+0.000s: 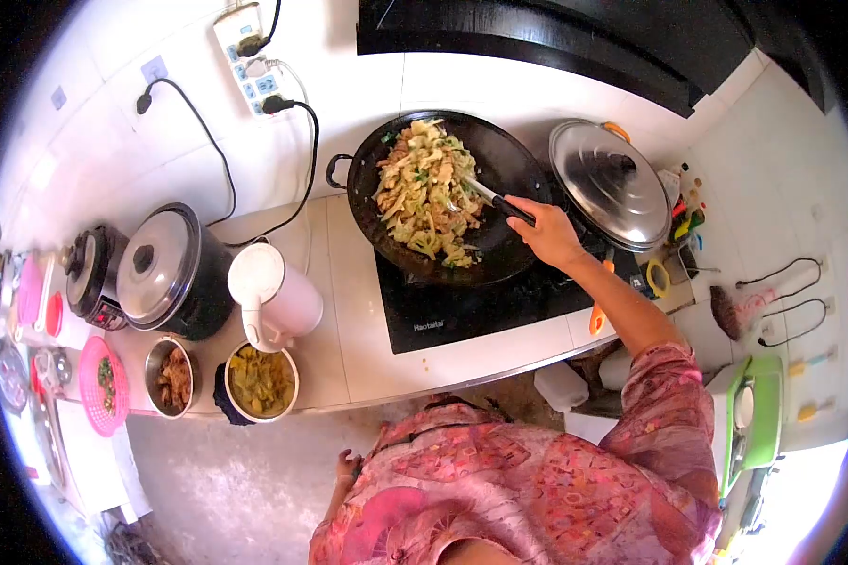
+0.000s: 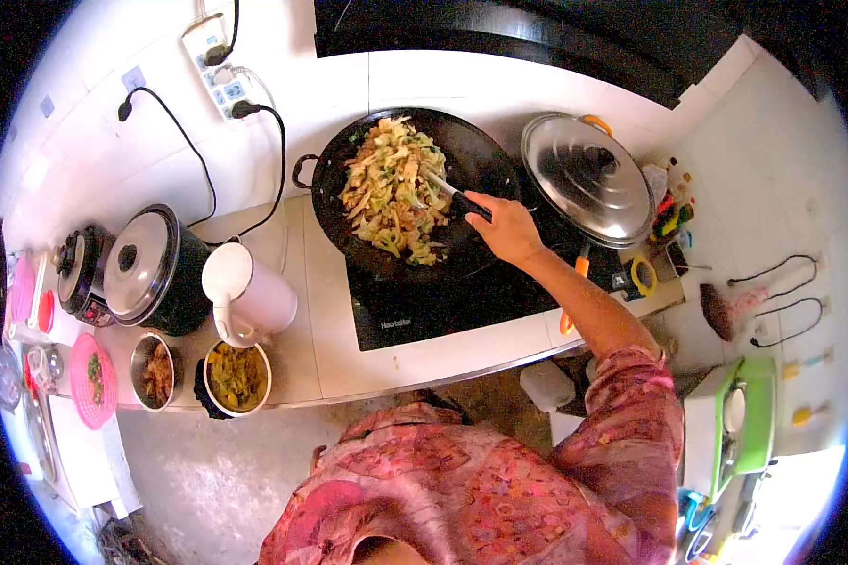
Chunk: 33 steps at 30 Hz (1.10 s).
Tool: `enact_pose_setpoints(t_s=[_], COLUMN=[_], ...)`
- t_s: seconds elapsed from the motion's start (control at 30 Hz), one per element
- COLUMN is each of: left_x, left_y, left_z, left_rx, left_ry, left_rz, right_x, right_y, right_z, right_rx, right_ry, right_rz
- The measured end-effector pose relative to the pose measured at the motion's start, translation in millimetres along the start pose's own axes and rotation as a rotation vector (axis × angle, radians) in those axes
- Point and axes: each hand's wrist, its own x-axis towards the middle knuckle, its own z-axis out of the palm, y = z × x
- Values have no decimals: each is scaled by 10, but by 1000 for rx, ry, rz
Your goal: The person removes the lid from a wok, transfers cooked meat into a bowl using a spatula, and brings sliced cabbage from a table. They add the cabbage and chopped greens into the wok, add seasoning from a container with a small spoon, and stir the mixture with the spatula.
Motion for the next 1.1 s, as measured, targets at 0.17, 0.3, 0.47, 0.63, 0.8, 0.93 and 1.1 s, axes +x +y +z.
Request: enact_pose_setpoints(t_s=[0.17, 0.3, 0.47, 0.63, 0.8, 0.93, 1.1], left_x=[128, 167, 323, 396, 263, 84, 67], left_y=[-74, 1, -38, -45, 68, 256, 263], left_z=[6, 13, -70, -110, -45, -27, -99], left_rx=[149, 53, 166, 292, -179, -240, 194], left_ry=[-53, -15, -27, -12, -143, -220, -112], left_rz=[93, 65, 122, 145, 33, 133, 233], right_x=[-345, -705, -1118, -1360, -1371, -1260, -1142], right_y=[-269, -465, -586, -760, -907, -899, -323], right_z=[-108, -141, -144, -434, -335, 25, 176], right_rx=[-412, -712, -787, -507, -162, -251, -487], right_ry=[97, -25, -19, 11, 89, -71, -42], right_rz=[-319, -368, -453, -320, -258, -123, -100])
